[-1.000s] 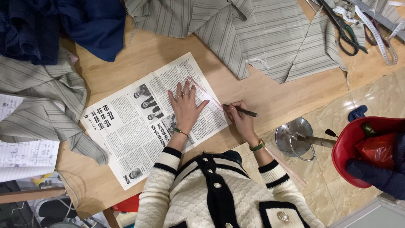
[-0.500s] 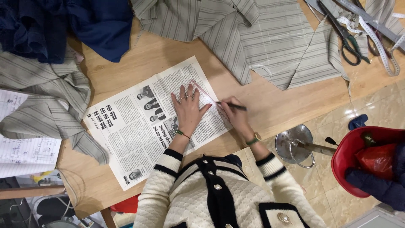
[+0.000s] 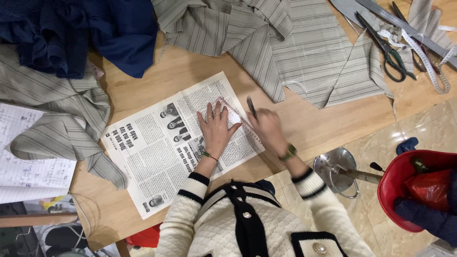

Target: Drawing pattern lines on a newspaper using a ruler and a pen in a sewing environment.

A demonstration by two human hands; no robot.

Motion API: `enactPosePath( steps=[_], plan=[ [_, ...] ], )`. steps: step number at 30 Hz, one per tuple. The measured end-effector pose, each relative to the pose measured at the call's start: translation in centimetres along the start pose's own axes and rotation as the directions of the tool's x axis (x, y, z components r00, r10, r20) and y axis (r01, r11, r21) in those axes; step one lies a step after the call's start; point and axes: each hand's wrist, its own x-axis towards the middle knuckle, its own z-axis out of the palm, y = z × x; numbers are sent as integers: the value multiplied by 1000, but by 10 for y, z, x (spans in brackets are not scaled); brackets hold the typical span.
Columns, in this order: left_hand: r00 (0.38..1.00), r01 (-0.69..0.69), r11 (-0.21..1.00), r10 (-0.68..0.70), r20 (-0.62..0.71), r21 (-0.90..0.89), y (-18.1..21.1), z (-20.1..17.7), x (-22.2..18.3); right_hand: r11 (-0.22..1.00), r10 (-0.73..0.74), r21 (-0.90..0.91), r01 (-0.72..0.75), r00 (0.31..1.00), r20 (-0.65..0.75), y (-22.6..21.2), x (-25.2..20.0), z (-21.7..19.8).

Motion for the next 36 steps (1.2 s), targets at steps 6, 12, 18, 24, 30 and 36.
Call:
enactPosePath(
  steps=[6,12,18,24,30,36],
  plan=[
    [999,-35,999,36,-29,20,-6,3,-4,949,313,55,-312,950,-6,60,-127,-32],
    [999,-34,995,31,-38,-93,-4,6,-3,950,274,-63,-306,915,-297,113,-229,-2],
    [993,49,843,-98,-62,-536,-2,5,9,766,539,510,-391,823,-179,99,-248,33],
    [907,401,130,-198,372,-907,67,-74,-57,727,407,655,-207,898,-167,11,-206,30],
    [812,334,-159,-452,369,-929,-13,-66,-57,849,143,528,-2,964,-225,-26,-154,9],
    [874,67,-83,-476,99,-994,-110,-279,-10,998,-43,33,53,967,-252,3,-116,51]
  ],
)
